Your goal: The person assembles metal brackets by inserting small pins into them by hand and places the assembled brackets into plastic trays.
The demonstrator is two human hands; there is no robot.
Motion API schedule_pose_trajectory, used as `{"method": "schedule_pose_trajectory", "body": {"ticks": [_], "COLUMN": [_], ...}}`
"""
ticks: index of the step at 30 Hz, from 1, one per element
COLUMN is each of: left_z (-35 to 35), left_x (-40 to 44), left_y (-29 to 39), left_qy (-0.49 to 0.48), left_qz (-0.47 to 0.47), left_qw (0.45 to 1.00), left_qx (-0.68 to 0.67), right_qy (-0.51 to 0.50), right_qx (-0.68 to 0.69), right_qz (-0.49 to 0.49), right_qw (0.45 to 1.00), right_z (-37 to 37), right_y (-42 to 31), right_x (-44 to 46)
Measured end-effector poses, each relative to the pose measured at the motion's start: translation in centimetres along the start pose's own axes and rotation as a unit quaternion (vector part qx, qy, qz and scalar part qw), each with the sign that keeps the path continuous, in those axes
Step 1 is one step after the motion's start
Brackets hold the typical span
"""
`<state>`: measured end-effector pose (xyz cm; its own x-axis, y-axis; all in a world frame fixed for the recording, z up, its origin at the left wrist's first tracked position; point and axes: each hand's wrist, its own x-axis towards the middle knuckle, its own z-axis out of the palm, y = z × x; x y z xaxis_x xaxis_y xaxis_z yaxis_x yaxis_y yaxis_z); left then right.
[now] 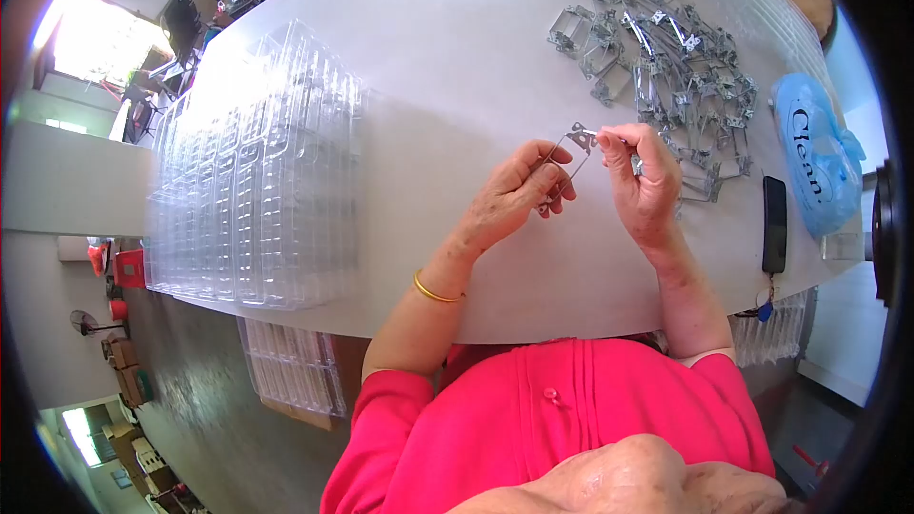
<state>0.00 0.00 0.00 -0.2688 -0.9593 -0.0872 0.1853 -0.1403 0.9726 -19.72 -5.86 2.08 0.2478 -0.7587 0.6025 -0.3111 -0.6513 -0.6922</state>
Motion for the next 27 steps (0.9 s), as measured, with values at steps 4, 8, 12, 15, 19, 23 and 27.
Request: {"method": "schedule_pose_trajectory", "body": {"ticks": [4, 8, 12, 15, 19, 23, 27], "left_z": [0.4, 0.5, 0.7, 0.7, 1.0, 0.7, 0.6], "left_x": [-0.1, 0.0, -0.2, -0.1, -0.2, -0.1, 0.1], "left_y": [0.0, 0.6, 0.8, 0.3, 0.1, 0.1, -1.6], "left_qy": [0.012, 0.019, 0.025, 0.019, 0.038, 0.043, 0.052], "left_qz": [0.001, -0.002, -0.007, 0.027, 0.042, 0.056, 0.083], "left_qw": [1.0, 0.999, 0.998, 0.996, 0.986, 0.97, 0.961], "left_qx": [0.014, 0.049, 0.065, 0.084, 0.154, 0.231, 0.258], "right_qy": [0.014, 0.015, 0.004, 0.006, 0.006, -0.004, -0.008], "right_qx": [0.009, 0.015, 0.008, -0.019, -0.049, -0.073, -0.126], "right_qz": [0.016, 0.014, 0.023, -0.01, -0.057, -0.092, -0.154], "right_qw": [1.0, 1.0, 1.0, 1.0, 0.997, 0.993, 0.98], "right_z": [0.1, 0.5, 0.4, 0.3, 0.3, 0.2, 0.0], "right_y": [0.7, 1.2, 1.1, 1.1, 1.1, 1.2, 1.9], "right_x": [-0.4, -0.4, -0.6, -0.5, -0.4, -0.2, 0.0]}}
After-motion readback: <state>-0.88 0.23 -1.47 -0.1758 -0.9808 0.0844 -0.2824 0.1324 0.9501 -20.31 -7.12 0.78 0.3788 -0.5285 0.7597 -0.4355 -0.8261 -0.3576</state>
